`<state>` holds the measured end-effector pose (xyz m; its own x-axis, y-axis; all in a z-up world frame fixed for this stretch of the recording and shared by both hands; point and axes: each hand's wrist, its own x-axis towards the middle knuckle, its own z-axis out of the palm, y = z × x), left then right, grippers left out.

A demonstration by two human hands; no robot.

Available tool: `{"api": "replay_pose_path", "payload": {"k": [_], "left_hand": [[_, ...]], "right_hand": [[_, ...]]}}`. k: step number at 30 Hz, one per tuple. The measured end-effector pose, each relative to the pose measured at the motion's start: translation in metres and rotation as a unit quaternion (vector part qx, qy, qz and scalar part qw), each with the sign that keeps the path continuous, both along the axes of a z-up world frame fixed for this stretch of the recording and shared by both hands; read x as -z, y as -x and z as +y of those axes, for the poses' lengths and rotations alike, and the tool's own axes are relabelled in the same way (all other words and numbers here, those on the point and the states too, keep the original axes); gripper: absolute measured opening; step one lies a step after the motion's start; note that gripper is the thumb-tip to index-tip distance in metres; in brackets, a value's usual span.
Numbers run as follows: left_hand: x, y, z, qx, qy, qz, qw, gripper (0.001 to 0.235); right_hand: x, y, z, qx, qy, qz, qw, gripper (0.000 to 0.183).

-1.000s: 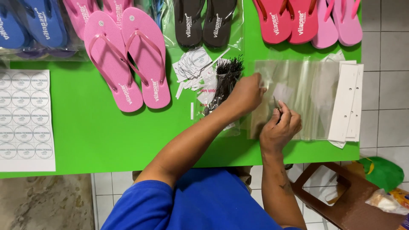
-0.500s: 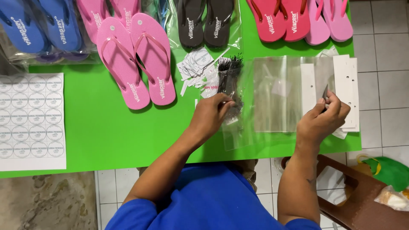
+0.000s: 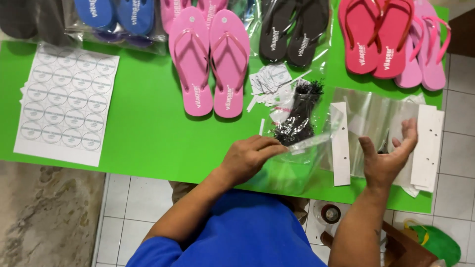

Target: The person handles flip-flops, places them into plastic bags, uses scissors to cut plastic ties, and attaches cardboard labels to the bags. They move items around a table and handle sheets of stickers.

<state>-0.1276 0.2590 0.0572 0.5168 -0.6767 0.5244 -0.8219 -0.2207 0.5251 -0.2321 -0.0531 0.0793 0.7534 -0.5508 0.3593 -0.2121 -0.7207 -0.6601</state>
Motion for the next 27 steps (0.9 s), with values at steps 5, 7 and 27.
{"api": "replay_pose_path", "payload": {"k": [5, 7, 27], "left_hand": [[-0.019, 0.003, 0.021, 0.065, 0.089, 0.013, 0.994, 0.029], [-0.035, 0.001, 0.033, 0.083, 0.124, 0.048, 0.988, 0.031], [-0.015, -0.082, 0.215, -0.423, 0.203, 0.290, 0.834, 0.011]], "right_hand": [[0.001, -0.010, -0.016, -0.131, -0.193, -0.041, 0.972, 0.096], [-0.001, -0.016, -0.015, -0.195, -0.285, -0.068, 0.936, 0.091], [0.045, -0.132, 0.147, -0.245, -0.491, 0.053, 0.834, 0.017]]}}
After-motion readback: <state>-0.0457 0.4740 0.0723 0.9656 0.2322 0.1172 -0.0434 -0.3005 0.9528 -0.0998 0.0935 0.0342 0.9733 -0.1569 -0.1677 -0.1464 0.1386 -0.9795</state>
